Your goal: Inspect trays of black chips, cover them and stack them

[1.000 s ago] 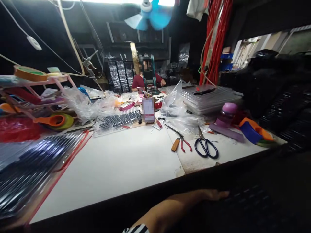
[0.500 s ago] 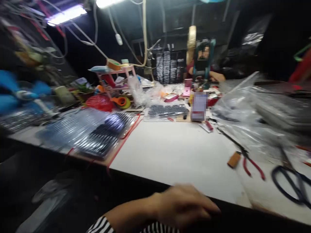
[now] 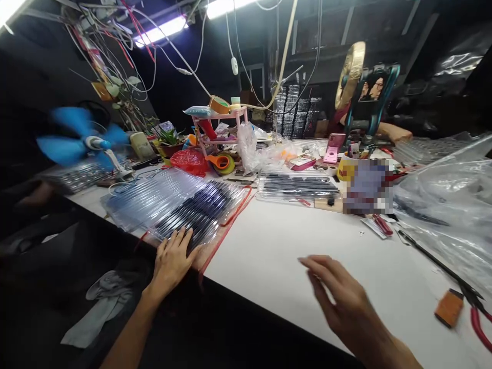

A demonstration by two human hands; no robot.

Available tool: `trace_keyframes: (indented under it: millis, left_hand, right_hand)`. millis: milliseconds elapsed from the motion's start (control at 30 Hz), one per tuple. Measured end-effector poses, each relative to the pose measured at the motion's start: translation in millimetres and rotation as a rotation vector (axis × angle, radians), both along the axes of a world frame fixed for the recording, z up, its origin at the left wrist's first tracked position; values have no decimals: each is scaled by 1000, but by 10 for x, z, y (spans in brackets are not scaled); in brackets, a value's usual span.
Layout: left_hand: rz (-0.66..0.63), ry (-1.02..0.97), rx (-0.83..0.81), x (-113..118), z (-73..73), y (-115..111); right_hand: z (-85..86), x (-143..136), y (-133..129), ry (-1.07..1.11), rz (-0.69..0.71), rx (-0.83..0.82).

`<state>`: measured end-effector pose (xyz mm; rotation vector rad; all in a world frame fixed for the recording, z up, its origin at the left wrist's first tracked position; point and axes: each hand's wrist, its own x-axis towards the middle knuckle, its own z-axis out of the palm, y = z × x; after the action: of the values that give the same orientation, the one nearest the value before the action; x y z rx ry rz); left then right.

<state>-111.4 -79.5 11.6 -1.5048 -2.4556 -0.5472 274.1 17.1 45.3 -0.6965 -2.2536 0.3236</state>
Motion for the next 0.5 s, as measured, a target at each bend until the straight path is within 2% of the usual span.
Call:
trace_keyframes:
  millis: [100,167,233,333,367,433,500]
  left_hand:
    - [52,24,-9,-24,20,-292]
    - [48,-84,30,-91,63,-536]
    - [145,-248,170,-194,95,-763]
    - [505,-526,543,-345,52,-969]
    - [576,-676,647,-378,12,-994]
    - [562,-1055,740,-396,-74,-987]
    - [479,-1312,715,-345,-118,-927]
  right_hand:
    - [99,-609,204,-169,242,-14]
    - [101,-960,413,-278,309,-77]
    - [57,-1321,678,-331,310,-144]
    - [-23,-1944,1068,-311,242,-193]
    - [-36,-2164,1167,-299,214,-215]
    - [-23,-2573,1295,-289,160,-277]
    - [38,-2875,1341,-299,112,-365]
